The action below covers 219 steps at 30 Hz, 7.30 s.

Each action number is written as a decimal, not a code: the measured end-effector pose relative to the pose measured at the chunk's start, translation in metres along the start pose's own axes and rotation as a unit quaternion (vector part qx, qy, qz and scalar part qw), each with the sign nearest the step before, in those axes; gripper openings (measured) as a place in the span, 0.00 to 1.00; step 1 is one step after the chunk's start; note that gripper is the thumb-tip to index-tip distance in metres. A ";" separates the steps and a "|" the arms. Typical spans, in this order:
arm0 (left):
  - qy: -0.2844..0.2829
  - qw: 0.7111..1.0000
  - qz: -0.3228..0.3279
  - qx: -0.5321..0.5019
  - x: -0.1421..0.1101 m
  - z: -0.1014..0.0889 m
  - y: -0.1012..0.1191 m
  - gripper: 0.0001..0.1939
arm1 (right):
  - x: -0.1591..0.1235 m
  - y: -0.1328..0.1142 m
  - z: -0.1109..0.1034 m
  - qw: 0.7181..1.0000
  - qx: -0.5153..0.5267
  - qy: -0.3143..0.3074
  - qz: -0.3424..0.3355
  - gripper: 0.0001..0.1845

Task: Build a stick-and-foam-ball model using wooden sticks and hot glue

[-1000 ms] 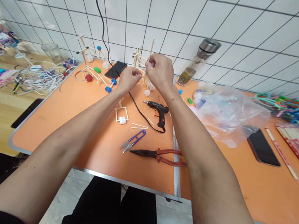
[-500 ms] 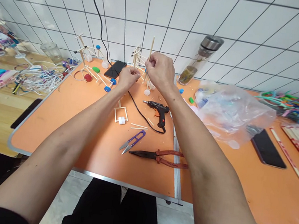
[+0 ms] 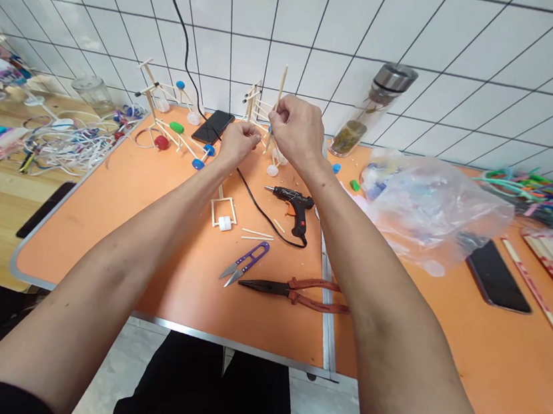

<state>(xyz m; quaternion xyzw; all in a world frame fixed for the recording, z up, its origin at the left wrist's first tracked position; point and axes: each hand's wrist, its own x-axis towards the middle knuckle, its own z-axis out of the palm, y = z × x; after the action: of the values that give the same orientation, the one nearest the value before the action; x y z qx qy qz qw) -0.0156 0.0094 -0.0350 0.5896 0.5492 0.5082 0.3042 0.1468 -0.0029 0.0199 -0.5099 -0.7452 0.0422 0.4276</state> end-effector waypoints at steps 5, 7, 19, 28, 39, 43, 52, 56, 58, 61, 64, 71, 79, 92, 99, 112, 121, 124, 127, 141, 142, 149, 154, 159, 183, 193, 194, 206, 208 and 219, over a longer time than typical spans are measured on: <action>-0.006 0.999 0.013 0.031 -0.002 -0.002 0.000 0.08 | 0.000 -0.002 0.000 1.000 -0.001 -0.001 0.002 0.14; -0.012 0.999 0.010 0.036 -0.002 -0.001 0.000 0.08 | 0.000 -0.002 0.000 1.000 0.001 -0.002 0.001 0.14; -0.030 0.999 0.019 0.007 0.000 0.010 0.009 0.09 | 0.002 0.004 0.000 1.000 0.017 0.015 -0.019 0.13; -0.028 0.999 0.023 -0.006 -0.001 0.012 0.010 0.12 | 0.003 0.009 0.003 0.998 0.058 -0.007 -0.015 0.14; -0.025 0.999 0.027 -0.018 -0.002 0.009 0.010 0.14 | 0.005 0.014 0.005 0.997 0.064 0.013 -0.034 0.14; -0.026 0.999 0.032 -0.022 -0.001 0.010 0.010 0.17 | 0.004 0.012 0.005 0.997 0.070 0.014 -0.030 0.16; -0.026 0.999 0.043 -0.019 0.001 0.011 0.009 0.18 | 0.003 0.009 0.004 0.998 0.051 0.010 -0.018 0.15; -0.025 0.999 0.039 -0.014 -0.002 0.010 0.010 0.19 | 0.002 0.007 0.004 0.999 0.042 0.001 -0.002 0.15; -0.025 0.999 0.042 -0.009 -0.004 0.008 0.010 0.18 | 0.002 0.006 0.004 0.999 0.036 0.004 -0.002 0.16; -0.023 0.999 0.046 -0.002 -0.008 0.004 0.012 0.16 | 0.001 0.003 0.004 0.999 0.037 0.016 -0.009 0.18; -0.020 0.998 0.055 -0.013 -0.012 -0.001 0.015 0.10 | 0.000 -0.002 0.003 0.999 0.047 0.026 -0.009 0.19; -0.030 0.997 0.059 -0.044 -0.030 -0.024 0.038 0.05 | -0.007 -0.023 -0.013 0.991 0.129 0.034 0.009 0.20; -0.098 0.983 0.022 -0.154 -0.085 -0.055 0.070 0.07 | -0.043 -0.058 -0.036 0.955 0.283 -0.005 0.084 0.24; -0.224 0.935 -0.171 -0.216 -0.164 -0.061 0.076 0.04 | -0.140 -0.067 -0.061 0.887 0.428 -0.037 0.170 0.30; -0.275 0.897 -0.246 -0.246 -0.171 -0.057 0.062 0.03 | -0.161 -0.055 -0.056 0.872 0.448 -0.045 0.191 0.33; -0.262 0.887 -0.275 -0.261 -0.174 -0.054 0.067 0.05 | -0.170 -0.059 -0.057 0.872 0.442 -0.026 0.208 0.27; -0.267 0.890 -0.257 -0.265 -0.173 -0.054 0.064 0.07 | -0.171 -0.059 -0.057 0.878 0.436 -0.018 0.198 0.29; -0.266 0.895 -0.248 -0.257 -0.172 -0.054 0.064 0.06 | -0.171 -0.061 -0.057 0.881 0.424 -0.018 0.207 0.32; -0.262 0.900 -0.244 -0.247 -0.171 -0.055 0.063 0.06 | -0.167 -0.059 -0.057 0.883 0.417 -0.038 0.212 0.31; -0.199 0.897 -0.247 -0.307 -0.165 -0.065 0.068 0.06 | -0.253 -0.042 -0.169 0.919 -0.136 -0.363 -0.076 0.17; -0.197 0.897 -0.248 -0.309 -0.165 -0.065 0.069 0.06 | -0.261 -0.037 -0.169 0.912 -0.150 -0.370 -0.091 0.16; -0.181 0.897 -0.243 -0.321 -0.162 -0.068 0.063 0.06 | -0.293 -0.009 -0.158 0.908 -0.220 -0.267 -0.235 0.19; -0.173 0.896 -0.237 -0.332 -0.160 -0.068 0.060 0.06 | -0.309 0.008 -0.168 0.920 -0.219 -0.188 -0.266 0.14; -0.188 0.894 -0.222 -0.342 -0.160 -0.069 0.062 0.07 | -0.294 -0.011 -0.159 0.990 0.036 -0.107 0.084 0.13; -0.134 0.896 -0.118 -0.406 -0.161 -0.068 0.062 0.07 | -0.180 -0.062 -0.075 0.789 0.504 -0.250 0.244 0.35; -0.088 0.907 -0.106 -0.399 -0.166 -0.077 0.079 0.09 | -0.191 -0.067 -0.082 0.946 0.239 -0.186 0.120 0.25; -0.087 0.907 -0.105 -0.398 -0.166 -0.076 0.079 0.08 | -0.191 -0.068 -0.082 0.954 0.209 -0.185 0.105 0.22; -0.162 0.908 -0.162 -0.350 -0.169 -0.073 0.080 0.10 | -0.189 -0.071 -0.081 0.981 0.065 -0.181 0.018 0.27; -0.172 0.907 -0.175 -0.342 -0.169 -0.072 0.080 0.11 | -0.190 -0.070 -0.081 0.980 0.062 -0.186 0.018 0.26; -0.174 0.882 -0.255 -0.357 -0.168 -0.069 0.081 0.10 | -0.191 -0.072 -0.080 0.978 0.068 -0.194 0.036 0.23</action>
<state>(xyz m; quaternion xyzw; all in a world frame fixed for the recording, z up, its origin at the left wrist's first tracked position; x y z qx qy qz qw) -0.0322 -0.1821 0.0150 0.3596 0.4000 0.4641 0.7038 0.1706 -0.2195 -0.0074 -0.4884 -0.7905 0.2067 0.3064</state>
